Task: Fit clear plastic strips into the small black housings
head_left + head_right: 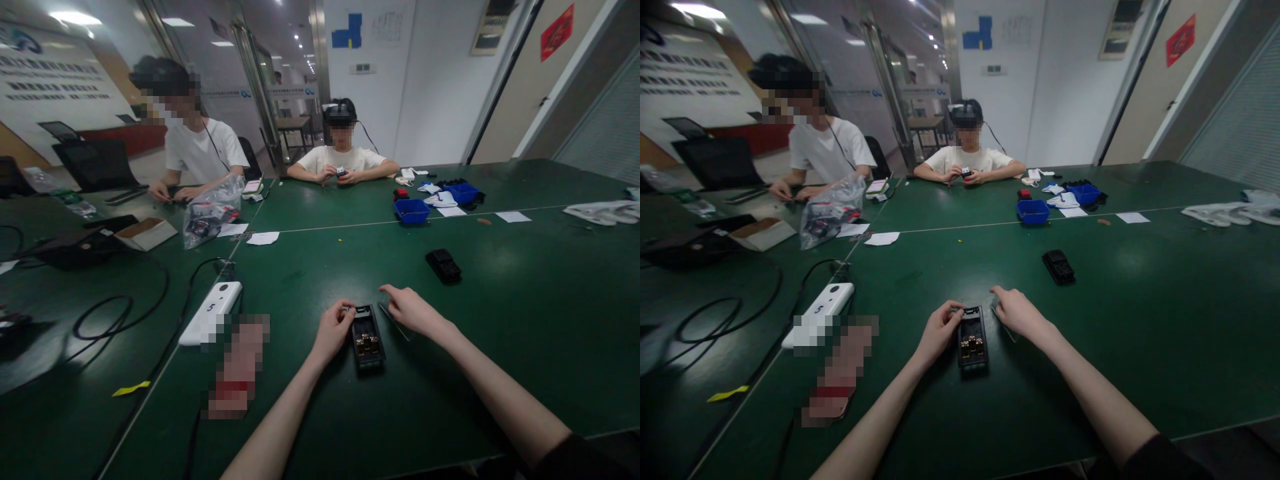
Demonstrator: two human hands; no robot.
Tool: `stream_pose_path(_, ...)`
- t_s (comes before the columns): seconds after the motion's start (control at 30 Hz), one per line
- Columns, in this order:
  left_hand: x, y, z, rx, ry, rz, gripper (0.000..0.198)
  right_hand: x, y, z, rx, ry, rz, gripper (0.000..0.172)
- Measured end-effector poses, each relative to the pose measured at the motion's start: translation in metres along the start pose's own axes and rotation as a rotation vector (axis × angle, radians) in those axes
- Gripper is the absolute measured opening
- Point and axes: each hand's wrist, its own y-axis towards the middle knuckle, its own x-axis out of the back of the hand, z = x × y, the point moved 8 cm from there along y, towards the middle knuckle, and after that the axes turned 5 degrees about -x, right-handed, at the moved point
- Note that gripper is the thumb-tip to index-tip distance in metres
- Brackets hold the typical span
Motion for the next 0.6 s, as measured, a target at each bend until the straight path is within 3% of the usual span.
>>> stream_pose_path(0.13,-0.001,0.0,0.0,-0.016,-0.002,-0.004,0.025,0.006,0.007,0.009,0.049,0.595,-0.048,0.032)
stream_pose_path(0.23,-0.001,0.001,0.001,-0.032,0.011,-0.008,0.024,-0.013,0.006,0.015,0.035,1.076,0.05,0.035)
stream_pose_path(0.3,-0.001,0.001,0.001,-0.045,0.019,-0.012,0.024,-0.029,0.002,0.021,0.033,1.259,0.128,0.041)
stream_pose_path(0.43,0.0,0.002,0.003,-0.065,0.024,-0.023,0.022,-0.05,-0.005,0.029,0.05,1.385,0.22,0.043)
stream_pose_path(0.6,0.0,0.001,0.003,-0.052,0.018,-0.019,0.024,-0.054,-0.007,0.03,0.04,1.367,0.236,0.041)
